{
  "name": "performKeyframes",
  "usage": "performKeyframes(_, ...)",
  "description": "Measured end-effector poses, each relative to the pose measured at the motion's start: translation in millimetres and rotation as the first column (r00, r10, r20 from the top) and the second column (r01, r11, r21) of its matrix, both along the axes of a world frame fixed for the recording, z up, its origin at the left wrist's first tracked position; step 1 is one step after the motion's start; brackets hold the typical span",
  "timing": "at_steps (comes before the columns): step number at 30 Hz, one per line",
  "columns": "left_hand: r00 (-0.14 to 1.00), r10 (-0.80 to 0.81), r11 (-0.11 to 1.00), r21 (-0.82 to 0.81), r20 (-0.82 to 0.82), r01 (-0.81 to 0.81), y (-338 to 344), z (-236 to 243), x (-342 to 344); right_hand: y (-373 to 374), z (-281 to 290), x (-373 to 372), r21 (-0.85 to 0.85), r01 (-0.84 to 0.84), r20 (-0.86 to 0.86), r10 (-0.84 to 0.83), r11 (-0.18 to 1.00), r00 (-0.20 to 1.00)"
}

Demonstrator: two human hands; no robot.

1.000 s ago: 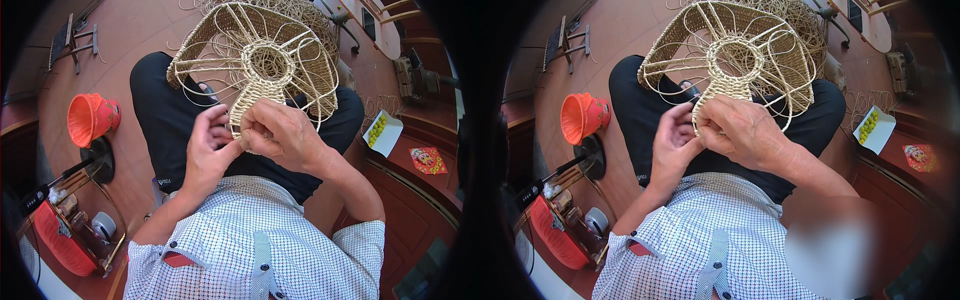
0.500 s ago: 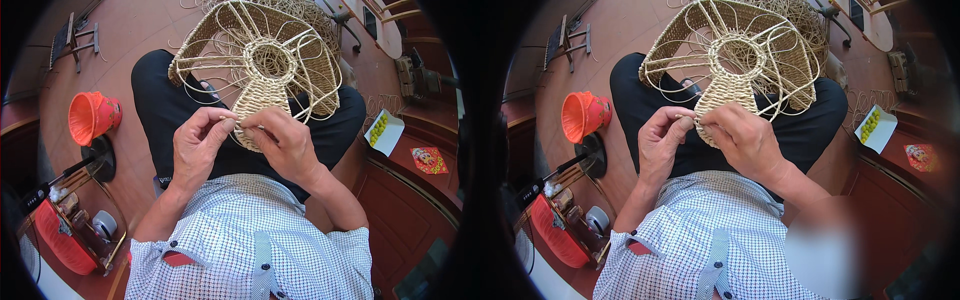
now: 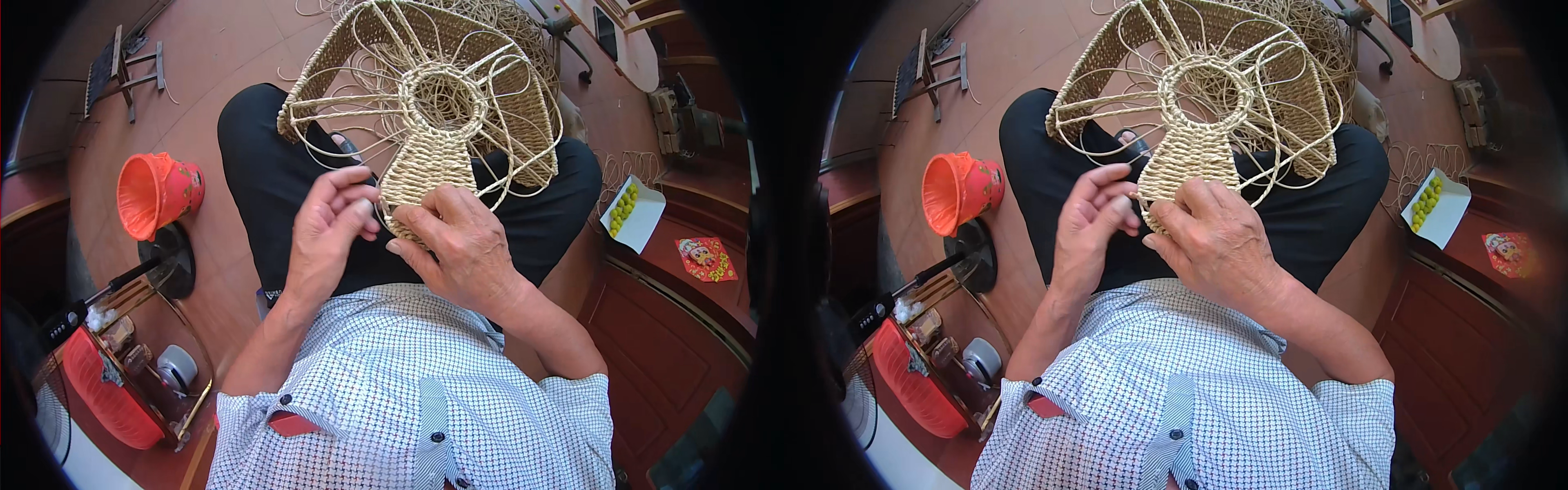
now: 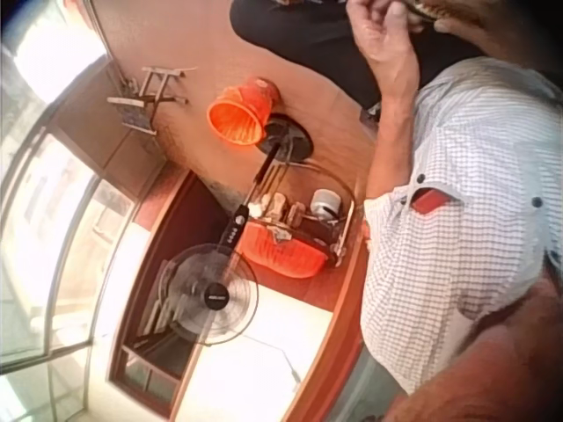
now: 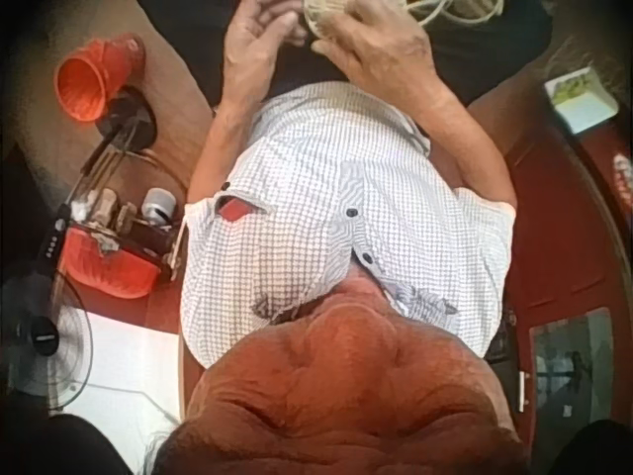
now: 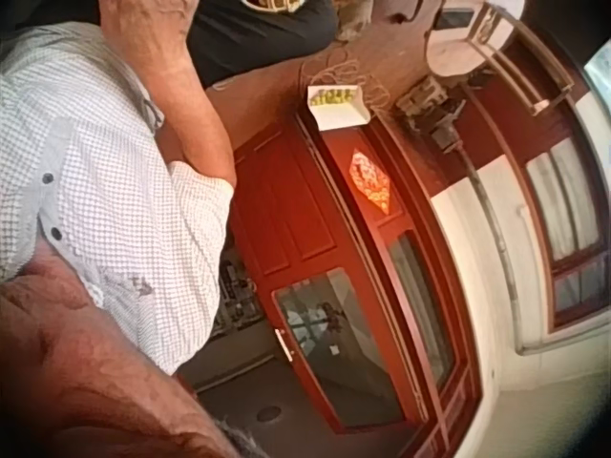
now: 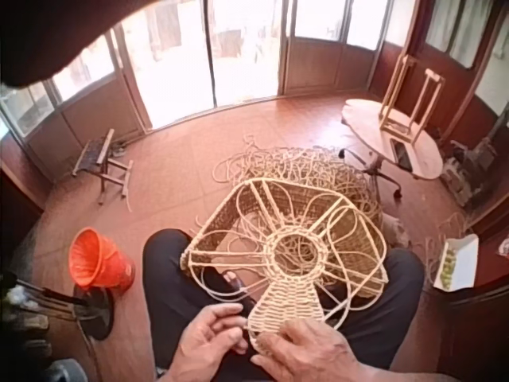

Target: Weaving a basket using wicker or straw material.

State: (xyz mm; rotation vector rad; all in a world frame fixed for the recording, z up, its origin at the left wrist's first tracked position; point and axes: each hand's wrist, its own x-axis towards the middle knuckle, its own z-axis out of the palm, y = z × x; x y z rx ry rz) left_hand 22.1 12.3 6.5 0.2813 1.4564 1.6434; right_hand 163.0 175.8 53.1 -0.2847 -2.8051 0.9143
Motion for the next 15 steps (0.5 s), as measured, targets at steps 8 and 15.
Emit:
performKeyframes(8, 0.984, 0.007, 0.993, 0.111, 0.176, -0.027, 7, -6, 13, -3, -10, -4, 0.033, 0.009, -0.059, -0.007, 0.999, 0.998)
performKeyframes(15, 0.973, 0.144, 0.985, 0.066, 0.179, -0.158, -13, -3, 2, -10, -19, 2, 0.115, 0.104, -0.175, -0.082, 0.988, 0.981)
